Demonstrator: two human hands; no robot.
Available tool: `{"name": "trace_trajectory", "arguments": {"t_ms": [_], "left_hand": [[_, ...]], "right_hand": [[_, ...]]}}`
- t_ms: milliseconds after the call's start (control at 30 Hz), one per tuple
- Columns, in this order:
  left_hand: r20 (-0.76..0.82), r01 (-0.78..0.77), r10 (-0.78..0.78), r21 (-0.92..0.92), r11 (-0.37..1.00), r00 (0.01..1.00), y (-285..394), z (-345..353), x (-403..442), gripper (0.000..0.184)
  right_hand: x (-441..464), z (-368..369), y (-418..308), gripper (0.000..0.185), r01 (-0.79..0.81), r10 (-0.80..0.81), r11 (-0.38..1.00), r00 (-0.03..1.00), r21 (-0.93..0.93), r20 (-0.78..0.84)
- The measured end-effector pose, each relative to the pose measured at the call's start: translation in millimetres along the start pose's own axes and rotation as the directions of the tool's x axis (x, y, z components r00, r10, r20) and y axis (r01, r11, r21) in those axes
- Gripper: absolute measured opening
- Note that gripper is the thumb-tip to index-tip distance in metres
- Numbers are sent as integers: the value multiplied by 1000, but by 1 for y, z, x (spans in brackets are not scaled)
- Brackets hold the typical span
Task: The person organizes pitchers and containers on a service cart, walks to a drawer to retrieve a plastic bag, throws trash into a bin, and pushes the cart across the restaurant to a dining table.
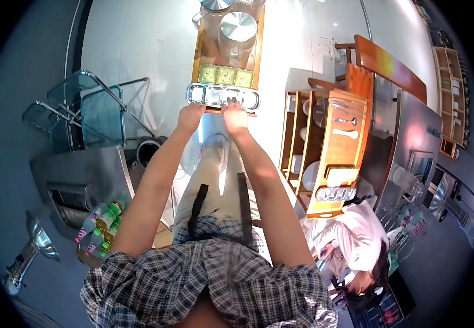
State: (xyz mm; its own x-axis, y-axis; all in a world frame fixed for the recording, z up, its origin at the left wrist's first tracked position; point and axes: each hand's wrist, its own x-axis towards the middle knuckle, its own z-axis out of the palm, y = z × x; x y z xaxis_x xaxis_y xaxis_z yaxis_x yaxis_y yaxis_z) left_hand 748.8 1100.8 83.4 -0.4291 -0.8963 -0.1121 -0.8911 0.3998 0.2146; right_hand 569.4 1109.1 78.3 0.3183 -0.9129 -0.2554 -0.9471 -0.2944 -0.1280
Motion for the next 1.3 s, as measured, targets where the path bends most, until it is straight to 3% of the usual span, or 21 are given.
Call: {"name": "trace_trajectory", "arguments": {"t_ms": [400, 733, 800, 833, 867, 933, 1133, 1300], "left_hand": [[82, 61, -66, 58, 996, 994, 21, 4, -150, 5], [46, 62, -65, 60, 996, 997, 48, 15, -281, 5], [15, 57, -56, -45, 997, 998, 49, 15, -302, 5], [14, 53, -52, -42, 998, 999, 47, 17, -310, 5], [-12, 68, -68, -59, 996, 998, 46, 19, -319, 5], [-8, 52, -53, -45, 998, 999, 47, 27, -344, 5], [32, -3, 3, 24, 1000, 1000, 64, 43, -389, 11], [111, 21, -16, -44, 999, 994, 102, 58, -407, 12]], "right_hand": [[-116, 20, -86, 15, 59, -63, 997, 996, 56, 58], [-224, 53, -152, 15, 103, -115, 988, 988, 117, 99], [-239, 61, -163, 15, 111, -115, 992, 991, 59, 63], [-245, 64, -172, 15, 123, -123, 992, 992, 8, 34], [-254, 67, -179, 15, 64, -72, 995, 991, 77, 113], [-275, 72, -192, 13, 118, -117, 993, 991, -15, 62], [-315, 84, -207, 11, 80, -77, 996, 992, -25, 97], [-348, 92, -191, 11, 103, -101, 995, 990, -11, 93]]}}
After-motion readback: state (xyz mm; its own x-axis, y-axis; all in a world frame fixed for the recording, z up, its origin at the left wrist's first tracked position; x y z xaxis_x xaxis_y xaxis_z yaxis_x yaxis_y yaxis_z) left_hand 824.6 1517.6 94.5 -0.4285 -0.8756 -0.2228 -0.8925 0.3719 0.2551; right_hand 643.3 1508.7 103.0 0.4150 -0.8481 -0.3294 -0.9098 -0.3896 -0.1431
